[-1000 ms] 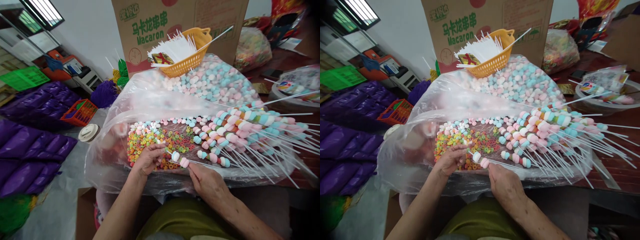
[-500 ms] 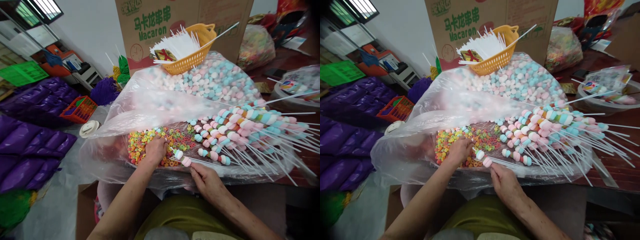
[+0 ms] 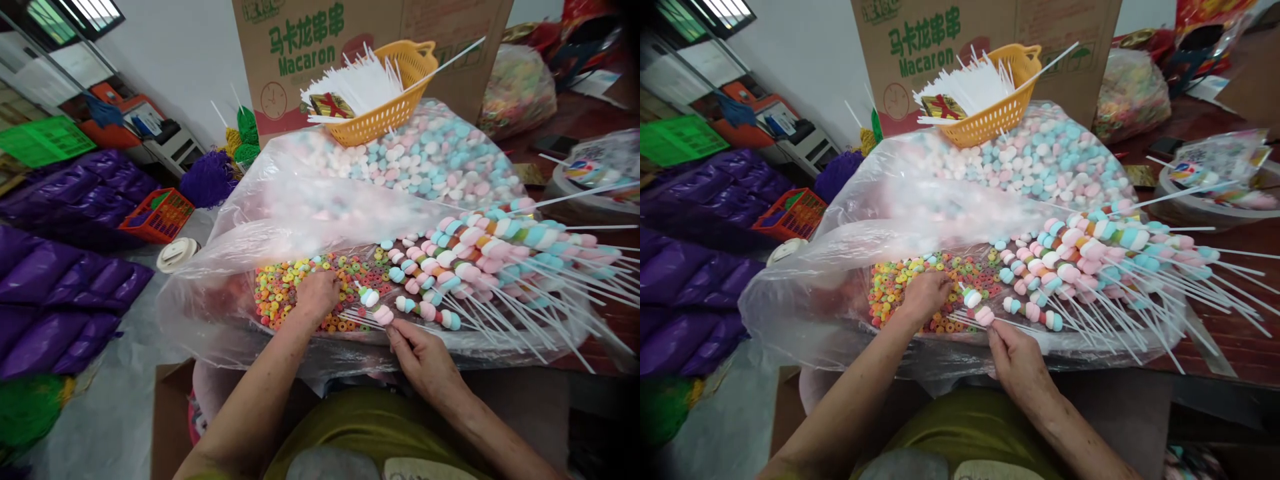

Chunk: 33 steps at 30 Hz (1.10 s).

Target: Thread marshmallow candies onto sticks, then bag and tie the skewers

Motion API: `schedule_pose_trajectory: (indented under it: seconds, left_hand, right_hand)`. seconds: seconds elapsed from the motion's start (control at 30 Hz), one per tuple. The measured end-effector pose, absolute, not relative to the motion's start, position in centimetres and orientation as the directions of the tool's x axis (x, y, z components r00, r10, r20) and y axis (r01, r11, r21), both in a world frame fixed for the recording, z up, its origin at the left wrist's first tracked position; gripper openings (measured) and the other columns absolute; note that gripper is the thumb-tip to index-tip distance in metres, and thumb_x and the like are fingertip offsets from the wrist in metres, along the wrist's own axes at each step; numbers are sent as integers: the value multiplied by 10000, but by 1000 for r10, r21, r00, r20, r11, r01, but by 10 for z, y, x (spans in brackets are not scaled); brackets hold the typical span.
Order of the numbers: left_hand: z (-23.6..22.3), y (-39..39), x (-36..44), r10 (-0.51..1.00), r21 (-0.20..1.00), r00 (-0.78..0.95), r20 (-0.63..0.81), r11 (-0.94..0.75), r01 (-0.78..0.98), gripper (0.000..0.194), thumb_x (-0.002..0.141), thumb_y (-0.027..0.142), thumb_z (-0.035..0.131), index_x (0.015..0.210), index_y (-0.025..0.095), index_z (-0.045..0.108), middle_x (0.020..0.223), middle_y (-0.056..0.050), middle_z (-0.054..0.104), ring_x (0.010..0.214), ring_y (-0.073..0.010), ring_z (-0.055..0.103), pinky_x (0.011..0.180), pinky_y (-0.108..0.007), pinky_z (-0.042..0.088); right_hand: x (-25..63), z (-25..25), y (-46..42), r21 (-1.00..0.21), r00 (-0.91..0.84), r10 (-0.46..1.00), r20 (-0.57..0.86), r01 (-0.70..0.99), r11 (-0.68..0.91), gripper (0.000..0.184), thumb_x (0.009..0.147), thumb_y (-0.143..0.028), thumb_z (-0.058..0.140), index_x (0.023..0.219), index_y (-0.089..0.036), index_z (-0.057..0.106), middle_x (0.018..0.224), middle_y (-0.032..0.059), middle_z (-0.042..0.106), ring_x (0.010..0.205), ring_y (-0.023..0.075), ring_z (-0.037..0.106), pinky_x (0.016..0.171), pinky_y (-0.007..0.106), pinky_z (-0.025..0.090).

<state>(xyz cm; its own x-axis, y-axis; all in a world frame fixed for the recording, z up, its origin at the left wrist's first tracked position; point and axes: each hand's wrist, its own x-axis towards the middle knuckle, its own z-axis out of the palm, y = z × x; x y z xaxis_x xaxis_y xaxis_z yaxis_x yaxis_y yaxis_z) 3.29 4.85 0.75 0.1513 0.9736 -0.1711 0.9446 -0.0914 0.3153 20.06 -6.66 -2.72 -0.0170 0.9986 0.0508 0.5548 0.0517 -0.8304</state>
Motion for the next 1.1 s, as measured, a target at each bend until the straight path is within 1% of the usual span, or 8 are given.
schedule_pose_trajectory:
  seconds: [0.17, 0.3, 0.4, 0.53, 0.67, 0.83, 0.97, 1.1]
  left_hand:
    - [5, 54, 25, 966, 495, 152, -208, -30, 868, 165, 716, 292, 570, 786, 181, 671, 728, -22, 641, 663, -148, 578, 593, -240, 413]
    - [8, 38, 7, 893, 891, 182, -412, 352, 286, 328, 604, 372, 697, 824, 137, 629, 581, 31, 564, 397, -39, 412, 392, -179, 292]
    - [10, 25, 1, 806, 825, 281, -522, 560, -74, 405, 484, 328, 789, 790, 133, 611, 525, 35, 563, 344, -21, 364, 341, -159, 213]
    - [7, 18, 1, 784, 766, 345, -515, 602, -225, 373, 494, 290, 799, 766, 130, 600, 534, 20, 597, 329, -14, 366, 317, -147, 222]
    - [5, 18, 3, 753, 749, 370, -544, 634, -191, 376, 483, 283, 802, 757, 134, 593, 524, 37, 575, 338, -24, 405, 300, -141, 268]
    - [10, 19, 3, 751, 818, 369, -547, 574, 45, 322, 487, 267, 785, 705, 134, 589, 422, 52, 517, 323, -54, 431, 297, -154, 307]
    - [17, 29, -2, 767, 844, 356, -533, 508, 169, 309, 504, 331, 764, 662, 138, 584, 446, 43, 527, 319, -51, 411, 304, -164, 275]
    - [24, 68, -12, 944, 814, 152, -294, 164, 557, 270, 700, 403, 611, 810, 163, 669, 609, 0, 624, 464, -87, 520, 439, -197, 387]
  right_hand:
    - [203, -28, -71, -818, -53, 996, 73, 568, 90, 292, 877, -298, 351, 659, -187, 509, 570, -3, 523, 540, 121, 467, 518, 221, 353]
    - [197, -26, -65, -761, -149, 983, 104, 624, 175, 266, 876, -245, 339, 707, -177, 533, 668, 34, 579, 606, 134, 500, 569, 236, 358]
    - [193, -24, -61, -689, -210, 973, 94, 692, 216, 262, 872, -219, 327, 756, -169, 557, 693, 49, 592, 623, 150, 518, 596, 256, 352]
    - [192, -21, -63, -615, -231, 968, 97, 751, 241, 247, 851, -182, 334, 799, -167, 575, 702, 56, 604, 624, 158, 529, 588, 263, 332]
    - [194, -17, -66, -569, -251, 964, 82, 783, 253, 248, 854, -185, 330, 769, -172, 563, 683, 48, 593, 600, 144, 513, 567, 254, 318]
    - [187, -17, -61, -445, -294, 955, 41, 850, 281, 264, 841, -151, 320, 778, -163, 575, 664, 60, 597, 576, 150, 511, 534, 262, 281]
    - [171, -24, -46, -644, -311, 948, 75, 710, 284, 287, 864, -209, 315, 784, -152, 585, 660, 55, 606, 590, 149, 528, 560, 247, 335]
    - [167, -19, -17, -774, -119, 985, 125, 609, 171, 312, 859, -317, 360, 719, -163, 593, 573, 8, 562, 531, 120, 481, 531, 217, 346]
